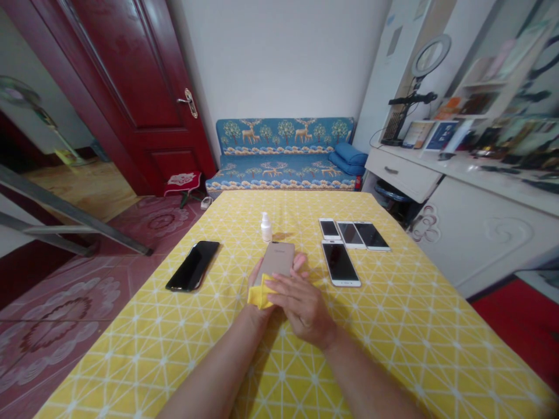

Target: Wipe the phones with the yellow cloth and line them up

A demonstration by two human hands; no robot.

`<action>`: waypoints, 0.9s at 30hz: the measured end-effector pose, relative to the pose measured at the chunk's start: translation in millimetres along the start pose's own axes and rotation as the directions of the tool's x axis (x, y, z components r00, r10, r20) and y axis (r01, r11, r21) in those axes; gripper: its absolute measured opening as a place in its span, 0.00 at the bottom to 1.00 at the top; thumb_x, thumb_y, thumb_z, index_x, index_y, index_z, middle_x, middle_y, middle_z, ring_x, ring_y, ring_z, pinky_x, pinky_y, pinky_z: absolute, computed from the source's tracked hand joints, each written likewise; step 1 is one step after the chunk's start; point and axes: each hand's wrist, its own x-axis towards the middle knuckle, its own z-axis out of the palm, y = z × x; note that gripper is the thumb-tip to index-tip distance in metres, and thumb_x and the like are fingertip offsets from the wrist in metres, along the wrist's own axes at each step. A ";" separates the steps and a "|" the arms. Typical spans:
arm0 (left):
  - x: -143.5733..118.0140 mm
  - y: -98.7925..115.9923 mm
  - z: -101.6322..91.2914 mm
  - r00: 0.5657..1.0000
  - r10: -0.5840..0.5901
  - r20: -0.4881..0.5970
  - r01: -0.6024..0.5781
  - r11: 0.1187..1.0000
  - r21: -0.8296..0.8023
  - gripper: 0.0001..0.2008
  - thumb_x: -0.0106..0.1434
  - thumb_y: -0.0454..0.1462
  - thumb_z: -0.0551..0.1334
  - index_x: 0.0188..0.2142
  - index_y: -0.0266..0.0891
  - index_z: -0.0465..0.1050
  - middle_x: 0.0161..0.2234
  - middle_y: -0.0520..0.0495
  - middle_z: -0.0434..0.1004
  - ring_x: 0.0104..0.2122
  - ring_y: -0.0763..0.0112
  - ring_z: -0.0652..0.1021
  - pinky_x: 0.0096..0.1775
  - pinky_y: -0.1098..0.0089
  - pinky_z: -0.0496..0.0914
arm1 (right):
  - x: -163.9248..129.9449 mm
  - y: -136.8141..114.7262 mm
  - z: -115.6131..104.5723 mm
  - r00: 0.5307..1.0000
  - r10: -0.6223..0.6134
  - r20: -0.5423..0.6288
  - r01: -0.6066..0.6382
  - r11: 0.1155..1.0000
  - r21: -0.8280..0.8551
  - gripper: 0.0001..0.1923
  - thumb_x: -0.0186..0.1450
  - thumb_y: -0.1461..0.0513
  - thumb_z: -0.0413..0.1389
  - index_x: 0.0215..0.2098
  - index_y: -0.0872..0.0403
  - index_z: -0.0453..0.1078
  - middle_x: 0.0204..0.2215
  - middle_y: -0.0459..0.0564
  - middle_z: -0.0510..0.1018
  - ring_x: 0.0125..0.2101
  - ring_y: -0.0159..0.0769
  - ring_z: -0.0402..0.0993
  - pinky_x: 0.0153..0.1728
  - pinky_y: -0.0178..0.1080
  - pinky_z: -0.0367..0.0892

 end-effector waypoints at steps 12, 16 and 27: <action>8.3 11.1 -22.3 0.819 -0.180 0.545 0.529 0.605 -0.595 0.33 0.65 0.51 0.49 0.62 0.31 0.57 0.54 0.30 0.72 0.54 0.46 0.72 0.51 0.47 0.65 | -13.8 31.9 -1.8 0.844 0.449 -0.294 -0.474 0.880 -0.015 0.20 0.68 0.67 0.45 0.53 0.50 0.72 0.55 0.52 0.74 0.59 0.40 0.65 0.64 0.55 0.48; 9.8 19.0 -27.7 0.721 -0.235 0.652 0.619 0.641 -0.454 0.38 0.61 0.55 0.53 0.60 0.28 0.59 0.51 0.24 0.71 0.41 0.52 0.78 0.33 0.61 0.72 | -21.3 46.1 -2.4 0.607 0.704 -0.368 -0.694 0.696 0.185 0.18 0.68 0.61 0.46 0.51 0.54 0.73 0.50 0.56 0.77 0.52 0.43 0.73 0.56 0.51 0.64; 17.2 -0.6 -15.5 0.941 0.216 -0.259 -0.271 0.942 -0.197 0.34 0.52 0.39 0.71 0.57 0.48 0.62 0.49 0.46 0.75 0.48 0.63 0.75 0.49 0.64 0.69 | -7.9 12.6 2.7 0.766 0.622 -0.160 -0.552 0.765 0.332 0.20 0.67 0.56 0.51 0.55 0.53 0.69 0.49 0.55 0.77 0.45 0.42 0.75 0.45 0.43 0.71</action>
